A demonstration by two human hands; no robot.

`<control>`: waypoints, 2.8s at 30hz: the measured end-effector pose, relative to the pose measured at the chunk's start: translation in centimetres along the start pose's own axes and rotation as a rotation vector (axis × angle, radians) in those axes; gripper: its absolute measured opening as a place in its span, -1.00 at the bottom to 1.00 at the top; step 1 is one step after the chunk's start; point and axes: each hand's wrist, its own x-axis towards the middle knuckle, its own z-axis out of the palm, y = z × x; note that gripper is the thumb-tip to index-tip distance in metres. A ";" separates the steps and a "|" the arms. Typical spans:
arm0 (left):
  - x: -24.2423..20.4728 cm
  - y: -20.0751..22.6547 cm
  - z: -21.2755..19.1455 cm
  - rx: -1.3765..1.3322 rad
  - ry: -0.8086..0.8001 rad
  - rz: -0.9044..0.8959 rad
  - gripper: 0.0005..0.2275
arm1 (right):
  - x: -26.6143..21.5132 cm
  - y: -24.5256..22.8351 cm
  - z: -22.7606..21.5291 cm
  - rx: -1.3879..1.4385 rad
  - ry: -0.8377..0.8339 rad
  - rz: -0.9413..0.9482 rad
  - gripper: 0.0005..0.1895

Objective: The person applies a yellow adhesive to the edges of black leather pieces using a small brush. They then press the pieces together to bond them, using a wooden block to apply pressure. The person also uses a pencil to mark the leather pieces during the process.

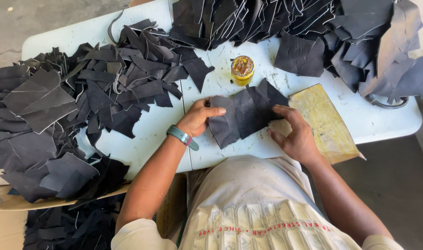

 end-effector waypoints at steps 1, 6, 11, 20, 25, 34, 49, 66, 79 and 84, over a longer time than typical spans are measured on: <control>-0.4 -0.3 0.6 -0.012 -0.019 0.018 -0.43 | 0.3 -0.2 -0.1 -0.004 -0.044 0.035 -0.40; -2.5 0.4 1.2 -0.205 -0.209 -0.134 -0.46 | -0.1 -1.3 0.9 -0.207 -0.147 -0.095 -0.43; -3.7 -2.4 3.5 -0.151 -0.225 -0.125 -0.63 | -1.2 -0.8 2.4 -0.302 -0.031 -0.097 -0.48; -4.7 1.7 3.2 -0.310 -0.181 -0.145 -0.73 | -2.3 1.5 2.9 1.618 -0.346 0.860 -0.36; -5.4 5.1 4.9 -0.275 -0.337 -0.113 -0.60 | 0.0 -0.8 3.7 1.965 -0.360 0.567 -0.48; -6.5 5.8 12.0 -0.180 -0.476 0.261 -0.54 | 4.9 -4.5 0.6 1.490 0.241 0.132 -0.52; -5.0 4.6 14.1 0.306 0.049 0.599 -0.79 | 6.9 -5.6 0.1 1.439 0.133 0.173 -0.36; -4.2 2.1 14.4 0.431 0.261 0.664 -0.82 | 5.8 -5.1 2.6 0.889 0.404 0.055 -0.49; -2.7 5.4 11.7 0.055 -0.235 0.366 -0.67 | 6.1 -6.2 -0.2 1.671 0.275 0.199 -0.32; -3.4 5.6 11.3 -0.080 -0.287 0.353 -0.67 | 6.1 -5.6 0.8 1.453 0.378 0.170 -0.29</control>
